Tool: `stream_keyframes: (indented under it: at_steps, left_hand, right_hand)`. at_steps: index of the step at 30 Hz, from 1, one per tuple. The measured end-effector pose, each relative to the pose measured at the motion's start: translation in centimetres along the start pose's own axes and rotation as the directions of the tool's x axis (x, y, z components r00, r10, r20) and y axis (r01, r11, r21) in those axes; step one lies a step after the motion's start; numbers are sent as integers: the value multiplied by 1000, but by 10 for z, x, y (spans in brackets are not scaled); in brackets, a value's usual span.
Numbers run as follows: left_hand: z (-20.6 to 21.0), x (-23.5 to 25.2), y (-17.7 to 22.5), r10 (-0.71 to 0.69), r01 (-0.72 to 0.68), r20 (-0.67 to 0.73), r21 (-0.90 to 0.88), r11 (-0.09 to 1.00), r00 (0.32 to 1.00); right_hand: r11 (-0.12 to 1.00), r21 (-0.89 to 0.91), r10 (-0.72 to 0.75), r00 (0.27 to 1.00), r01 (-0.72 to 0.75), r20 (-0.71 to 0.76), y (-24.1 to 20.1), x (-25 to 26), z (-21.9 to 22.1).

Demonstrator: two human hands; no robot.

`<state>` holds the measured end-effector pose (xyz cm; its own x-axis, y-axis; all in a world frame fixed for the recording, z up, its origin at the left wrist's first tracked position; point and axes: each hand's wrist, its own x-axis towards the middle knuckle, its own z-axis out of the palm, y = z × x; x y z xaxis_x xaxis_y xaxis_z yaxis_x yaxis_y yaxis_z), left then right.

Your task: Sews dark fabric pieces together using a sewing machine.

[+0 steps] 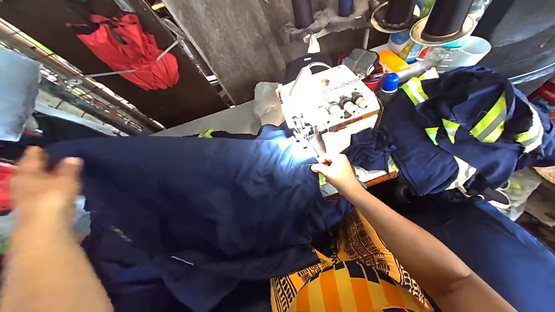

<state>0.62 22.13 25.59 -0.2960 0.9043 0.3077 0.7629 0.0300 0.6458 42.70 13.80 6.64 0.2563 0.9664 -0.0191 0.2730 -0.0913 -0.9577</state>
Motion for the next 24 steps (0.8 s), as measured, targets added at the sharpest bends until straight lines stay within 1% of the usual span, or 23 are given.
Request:
stream_keyframes:
  at_steps: [2,3,4,5,6,7,8,9,10,14,15,17,19,21,24]
  left_hand:
    - [35,1,-60,7,-31,153,153,988,988]
    - [56,-4,-93,2,-41,197,192,981,980]
    - [77,-17,-113,-37,-15,239,213,977,970]
    - [97,-37,-130,-95,30,248,255,966,964]
    - [116,-57,-144,-135,61,220,314,947,966]
    - [130,-76,-155,-128,58,156,389,919,979]
    - [139,-86,-162,-85,49,66,419,907,994]
    - [143,-90,-163,-60,49,13,413,909,998]
    - [142,-91,-163,-65,60,0,404,913,998]
    - [129,-85,-155,-122,115,5,315,942,992]
    - [127,-83,-153,-129,123,2,300,946,992]
    - [124,-82,-150,-136,130,4,277,952,991]
    - [120,-83,-149,-130,124,13,236,964,991]
    - [114,-83,-149,-133,131,6,124,984,991]
    - [102,-81,-156,-175,168,-27,-171,971,984]
  right_hand:
    - [995,99,-28,999,31,-32,19,-10,4]
    - [986,165,-25,999,29,-27,29,-18,5]
    - [970,242,-17,1000,21,-16,37,-28,6]
    - [950,312,-6,1000,8,-7,43,-38,7]
    - [934,357,10,1000,-9,-1,46,-49,8]
    - [926,377,20,1000,-16,-7,48,-57,8]
    - [925,380,27,999,-17,-22,48,-62,7]
    - [927,374,30,999,-12,-43,48,-65,7]
    - [928,372,28,997,0,-68,48,-66,6]
    - [914,406,40,994,6,-106,44,-55,8]
    - [921,390,29,992,21,-122,42,-52,9]
    - [950,304,-27,988,73,-151,37,-47,13]
    - [983,165,-63,989,85,-137,29,-44,15]
    - [996,64,-59,993,66,-103,26,-41,18]
    - [996,34,-81,993,84,-90,30,-39,25]
